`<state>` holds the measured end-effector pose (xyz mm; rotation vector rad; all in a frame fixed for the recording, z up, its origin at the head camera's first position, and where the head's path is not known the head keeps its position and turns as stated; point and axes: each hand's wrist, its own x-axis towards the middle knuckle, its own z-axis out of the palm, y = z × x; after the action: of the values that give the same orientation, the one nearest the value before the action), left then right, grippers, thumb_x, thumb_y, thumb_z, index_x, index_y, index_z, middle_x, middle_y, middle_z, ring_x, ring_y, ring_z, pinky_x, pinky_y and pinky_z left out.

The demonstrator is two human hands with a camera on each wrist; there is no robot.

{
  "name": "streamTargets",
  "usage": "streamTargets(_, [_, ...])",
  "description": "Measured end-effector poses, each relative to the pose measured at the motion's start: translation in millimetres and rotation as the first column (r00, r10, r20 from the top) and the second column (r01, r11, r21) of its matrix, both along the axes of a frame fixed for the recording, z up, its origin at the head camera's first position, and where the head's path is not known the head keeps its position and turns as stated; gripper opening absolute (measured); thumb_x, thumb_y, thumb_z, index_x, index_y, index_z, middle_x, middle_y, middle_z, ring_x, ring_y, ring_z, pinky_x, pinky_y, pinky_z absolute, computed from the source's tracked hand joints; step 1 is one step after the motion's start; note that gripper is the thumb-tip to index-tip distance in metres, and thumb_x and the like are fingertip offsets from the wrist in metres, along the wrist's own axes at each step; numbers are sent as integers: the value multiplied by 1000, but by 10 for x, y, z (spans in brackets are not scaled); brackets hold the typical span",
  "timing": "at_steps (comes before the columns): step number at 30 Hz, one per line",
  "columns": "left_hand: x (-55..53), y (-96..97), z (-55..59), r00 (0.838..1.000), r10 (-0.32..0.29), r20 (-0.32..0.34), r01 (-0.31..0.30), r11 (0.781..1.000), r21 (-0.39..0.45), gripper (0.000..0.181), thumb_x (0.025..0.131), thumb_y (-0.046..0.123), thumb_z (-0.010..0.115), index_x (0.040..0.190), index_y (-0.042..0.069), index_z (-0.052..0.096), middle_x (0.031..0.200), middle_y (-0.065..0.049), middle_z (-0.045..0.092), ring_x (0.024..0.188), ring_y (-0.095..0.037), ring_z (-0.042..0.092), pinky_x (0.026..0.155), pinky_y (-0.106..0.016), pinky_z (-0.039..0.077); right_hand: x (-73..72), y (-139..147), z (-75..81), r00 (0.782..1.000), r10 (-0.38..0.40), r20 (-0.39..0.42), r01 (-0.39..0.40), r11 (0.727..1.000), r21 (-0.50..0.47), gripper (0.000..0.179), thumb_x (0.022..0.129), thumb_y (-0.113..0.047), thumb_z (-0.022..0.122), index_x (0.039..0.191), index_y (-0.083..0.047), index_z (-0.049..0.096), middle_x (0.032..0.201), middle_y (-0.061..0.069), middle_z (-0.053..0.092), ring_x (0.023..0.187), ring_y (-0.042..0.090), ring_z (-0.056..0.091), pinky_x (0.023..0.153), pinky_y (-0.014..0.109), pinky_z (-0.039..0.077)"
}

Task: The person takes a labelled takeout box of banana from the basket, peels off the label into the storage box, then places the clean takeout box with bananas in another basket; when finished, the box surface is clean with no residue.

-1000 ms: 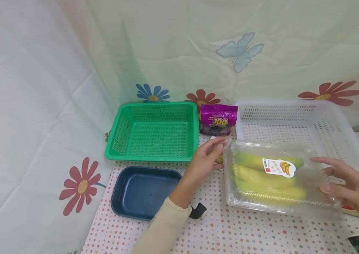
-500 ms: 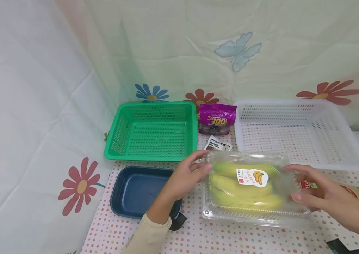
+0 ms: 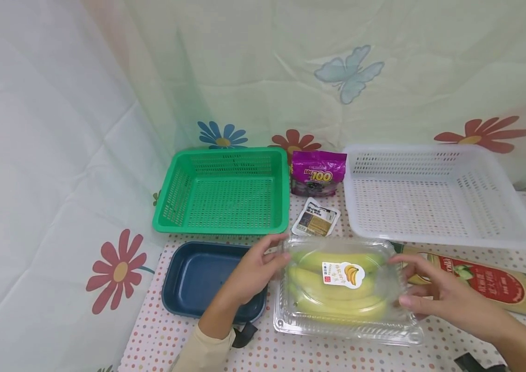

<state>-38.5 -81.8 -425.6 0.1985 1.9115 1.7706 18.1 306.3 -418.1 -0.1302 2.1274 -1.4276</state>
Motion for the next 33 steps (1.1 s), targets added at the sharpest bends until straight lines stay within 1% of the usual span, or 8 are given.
streamTargets(4, [78, 7, -42, 1000, 11, 13, -11, 1000, -23, 53, 106, 31, 57, 155, 19, 41, 151, -14, 52, 133, -29, 58, 99, -43, 53, -1, 23, -64, 998, 35, 45, -33, 998, -55, 64, 103, -13, 59, 157, -22, 27, 131, 24, 36, 99, 18, 70, 71, 43, 62])
streamTargets(7, [162, 66, -65, 999, 15, -31, -17, 997, -80, 53, 107, 31, 54, 156, 18, 39, 146, -16, 55, 128, -30, 60, 97, -41, 54, 8, 78, -132, 994, 91, 58, -85, 992, -97, 64, 105, -11, 56, 159, -21, 24, 129, 15, 39, 98, 21, 71, 72, 43, 62])
streamTargets(9, [217, 115, -86, 997, 15, -75, -25, 991, -134, 52, 108, 31, 52, 156, 18, 38, 149, -16, 52, 127, -33, 60, 99, -45, 54, 20, 122, -182, 991, 122, 59, -115, 987, -111, 64, 105, -11, 55, 160, -20, 22, 127, 9, 41, 96, 22, 71, 72, 42, 62])
streamTargets(11, [260, 162, -111, 994, 14, -108, -33, 985, -171, 52, 108, 30, 51, 156, 16, 38, 157, -14, 43, 135, -38, 53, 105, -49, 51, 36, 157, -227, 988, 140, 59, -132, 984, -122, 64, 106, -10, 54, 160, -19, 21, 127, 7, 42, 95, 24, 71, 72, 41, 61])
streamTargets(13, [284, 197, -144, 993, 20, -115, -42, 981, -189, 52, 107, 30, 51, 156, 17, 38, 159, -13, 39, 137, -42, 49, 109, -54, 48, 52, 179, -264, 988, 143, 54, -135, 983, -128, 64, 106, -9, 53, 161, -19, 21, 127, 9, 41, 94, 24, 72, 71, 41, 61])
streamTargets(20, [246, 300, -280, 994, 53, -93, -69, 982, -178, 53, 108, 23, 49, 158, 24, 34, 165, -15, 32, 148, -41, 36, 119, -59, 34, 53, 140, -336, 994, 93, 61, -87, 992, -95, 69, 105, -12, 57, 162, -20, 19, 133, 29, 35, 94, 23, 72, 71, 42, 62])
streamTargets(25, [207, 357, -333, 993, 102, -65, -112, 976, -186, 52, 107, 20, 48, 156, 34, 35, 167, -11, 29, 153, -38, 29, 122, -63, 23, -7, 61, -337, 995, 56, 88, -52, 998, -48, 72, 103, -18, 62, 162, -20, 21, 136, 31, 35, 90, 22, 69, 71, 42, 62])
streamTargets(33, [157, 425, -367, 986, 167, -9, -167, 977, -135, 51, 107, 20, 48, 153, 39, 37, 170, -11, 22, 155, -36, 23, 124, -62, 18, -58, 30, -349, 997, 56, 56, -53, 997, -56, 72, 102, -19, 63, 161, -18, 22, 133, 31, 31, 88, 23, 69, 72, 41, 62])
